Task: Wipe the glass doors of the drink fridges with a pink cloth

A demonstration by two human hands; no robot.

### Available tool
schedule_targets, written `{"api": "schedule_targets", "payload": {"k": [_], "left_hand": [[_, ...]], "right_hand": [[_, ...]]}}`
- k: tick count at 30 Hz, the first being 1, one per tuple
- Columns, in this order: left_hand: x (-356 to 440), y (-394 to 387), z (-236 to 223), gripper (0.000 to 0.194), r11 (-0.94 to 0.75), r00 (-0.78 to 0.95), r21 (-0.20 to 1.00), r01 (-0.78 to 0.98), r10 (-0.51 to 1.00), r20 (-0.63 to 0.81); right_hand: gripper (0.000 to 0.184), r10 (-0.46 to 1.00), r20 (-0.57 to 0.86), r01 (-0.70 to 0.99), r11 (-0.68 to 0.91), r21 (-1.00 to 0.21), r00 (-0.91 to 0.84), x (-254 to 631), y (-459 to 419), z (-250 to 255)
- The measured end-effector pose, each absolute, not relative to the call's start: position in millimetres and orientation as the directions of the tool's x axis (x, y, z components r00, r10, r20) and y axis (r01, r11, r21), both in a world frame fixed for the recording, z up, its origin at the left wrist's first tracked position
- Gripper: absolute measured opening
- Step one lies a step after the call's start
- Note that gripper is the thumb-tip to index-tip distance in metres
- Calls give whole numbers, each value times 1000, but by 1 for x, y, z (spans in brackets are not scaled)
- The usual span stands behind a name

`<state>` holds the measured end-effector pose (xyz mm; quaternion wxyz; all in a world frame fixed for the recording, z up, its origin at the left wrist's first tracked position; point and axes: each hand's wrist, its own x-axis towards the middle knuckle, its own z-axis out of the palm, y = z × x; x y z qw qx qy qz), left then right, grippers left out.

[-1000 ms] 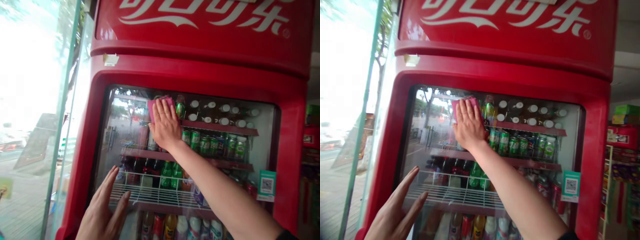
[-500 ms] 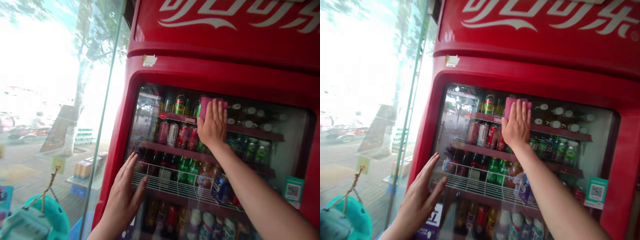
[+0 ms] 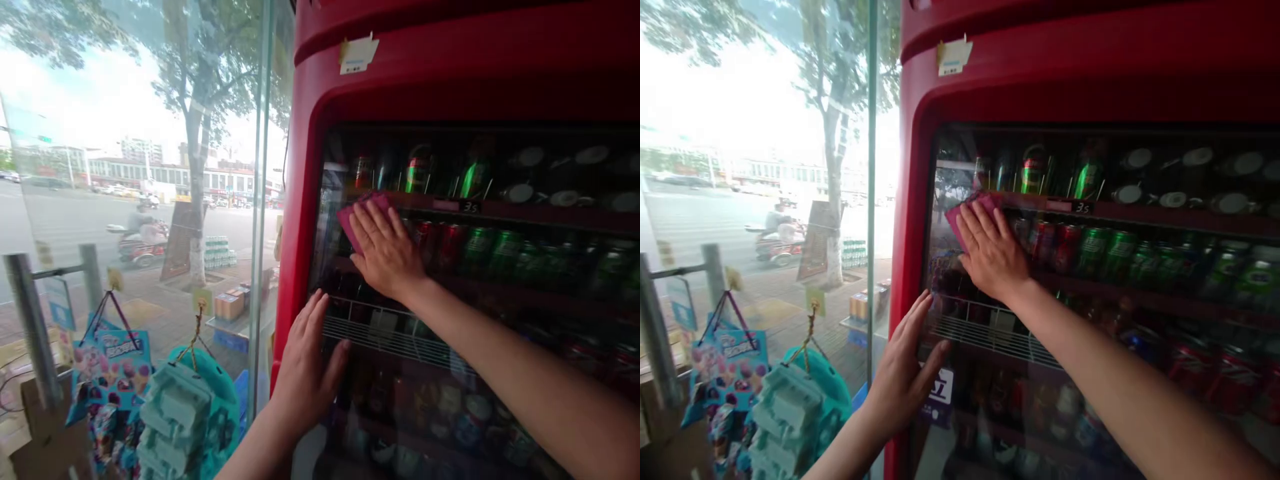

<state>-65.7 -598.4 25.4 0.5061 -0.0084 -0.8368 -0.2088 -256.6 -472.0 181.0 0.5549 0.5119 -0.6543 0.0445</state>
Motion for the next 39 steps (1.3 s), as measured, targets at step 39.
{"api": "schedule_targets", "payload": {"k": [39], "left_hand": [[-39, -619, -14, 73, 871, -540, 387, 303, -178, 823]], "right_hand": [[77, -879, 415, -642, 181, 745, 234, -251, -471, 79]]}}
